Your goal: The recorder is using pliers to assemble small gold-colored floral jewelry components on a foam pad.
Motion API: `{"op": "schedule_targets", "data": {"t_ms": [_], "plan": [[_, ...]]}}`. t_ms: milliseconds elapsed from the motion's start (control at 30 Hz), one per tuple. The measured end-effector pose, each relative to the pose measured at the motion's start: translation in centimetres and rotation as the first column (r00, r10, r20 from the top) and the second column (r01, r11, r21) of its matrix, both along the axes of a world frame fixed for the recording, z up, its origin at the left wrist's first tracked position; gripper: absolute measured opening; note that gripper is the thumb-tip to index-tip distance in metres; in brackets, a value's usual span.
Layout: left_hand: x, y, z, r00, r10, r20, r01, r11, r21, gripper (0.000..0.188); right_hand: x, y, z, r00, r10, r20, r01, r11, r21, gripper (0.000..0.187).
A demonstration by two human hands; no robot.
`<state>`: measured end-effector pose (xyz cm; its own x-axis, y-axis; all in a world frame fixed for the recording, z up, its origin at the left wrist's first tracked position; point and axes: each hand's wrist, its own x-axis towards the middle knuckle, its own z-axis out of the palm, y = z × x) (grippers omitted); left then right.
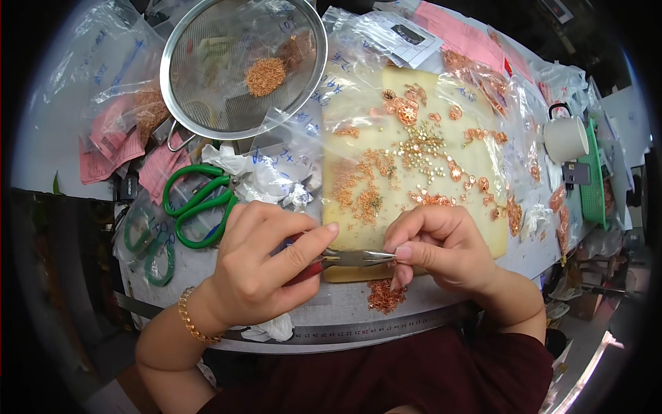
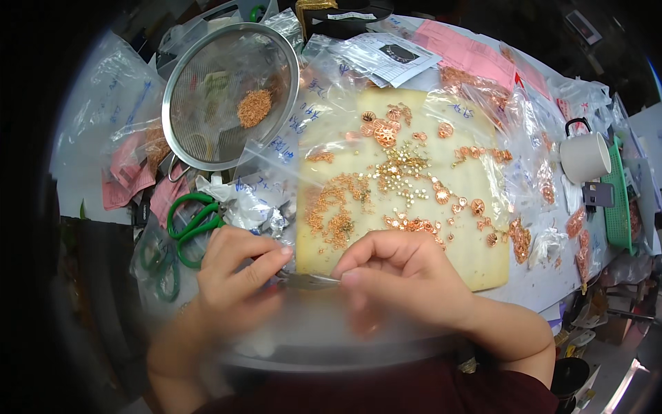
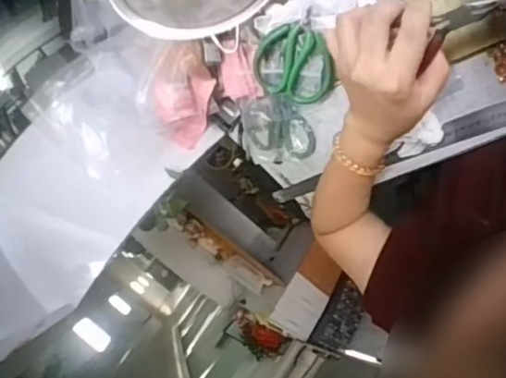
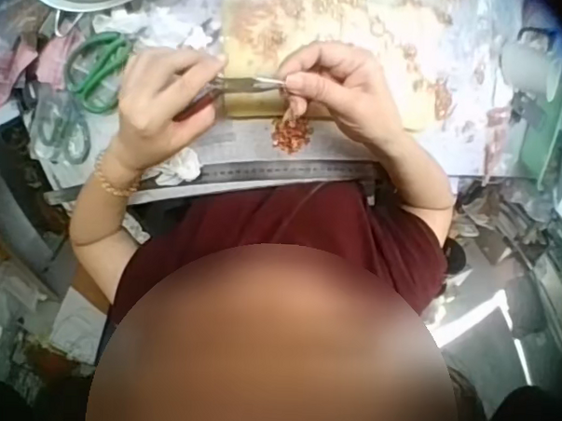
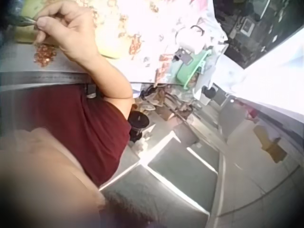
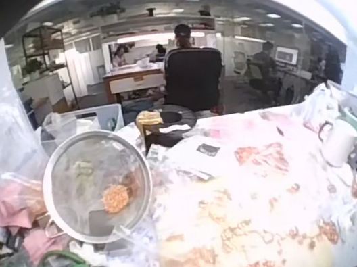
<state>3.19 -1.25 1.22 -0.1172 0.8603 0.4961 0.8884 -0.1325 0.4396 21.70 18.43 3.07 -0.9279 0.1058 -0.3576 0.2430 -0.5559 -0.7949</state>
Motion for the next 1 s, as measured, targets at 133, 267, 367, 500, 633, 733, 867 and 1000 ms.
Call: {"op": "schedule_targets", "data": {"t_ms": [133, 267, 367, 500, 633, 733, 867, 1000], "plan": [[0.06, -0.13, 0.02, 0.999, -0.047, -0.025, 0.046, 0.998, -0.038, 0.055, -0.18, -0.31, 0.14, 0.996, 0.037, 0.084, -0.041, 0.998, 0.045, 0.008], [0.02, 0.06, -0.11, 0.991, -0.014, 0.136, 0.015, 1.0, -0.001, 0.051, -0.33, -0.2, 0.05, 1.0, 0.005, -0.023, -0.002, 0.992, 0.127, 0.007], [0.03, 0.11, 0.0, 0.975, 0.025, 0.22, -0.02, 0.999, -0.026, 0.049, -0.34, -0.02, 0.41, 0.997, -0.005, -0.077, 0.026, 0.962, 0.271, 0.008], [0.01, 0.14, 0.16, 0.973, 0.031, 0.231, -0.015, 0.998, -0.068, 0.047, -0.39, -0.42, 0.05, 0.984, 0.001, -0.177, 0.076, 0.901, 0.428, 0.008], [-0.02, 0.08, 0.23, 0.969, 0.031, 0.246, -0.009, 0.996, -0.089, 0.047, -0.36, -0.41, -0.16, 0.972, -0.006, -0.233, 0.11, 0.893, 0.436, 0.008], [-0.07, 0.11, 0.21, 0.967, 0.025, 0.254, 0.001, 0.995, -0.101, 0.047, -0.48, -0.48, -0.2, 0.972, -0.023, -0.234, 0.136, 0.869, 0.476, 0.008], [0.01, 0.08, 0.12, 0.963, 0.029, 0.269, 0.003, 0.993, -0.118, 0.046, -0.58, -0.39, -0.08, 0.975, -0.008, -0.224, 0.131, 0.833, 0.538, 0.008], [-0.05, 0.08, 0.06, 0.961, 0.027, 0.275, 0.009, 0.991, -0.13, 0.045, -0.62, 0.06, 0.13, 0.958, 0.116, -0.262, 0.117, 0.676, 0.727, 0.009]]}}
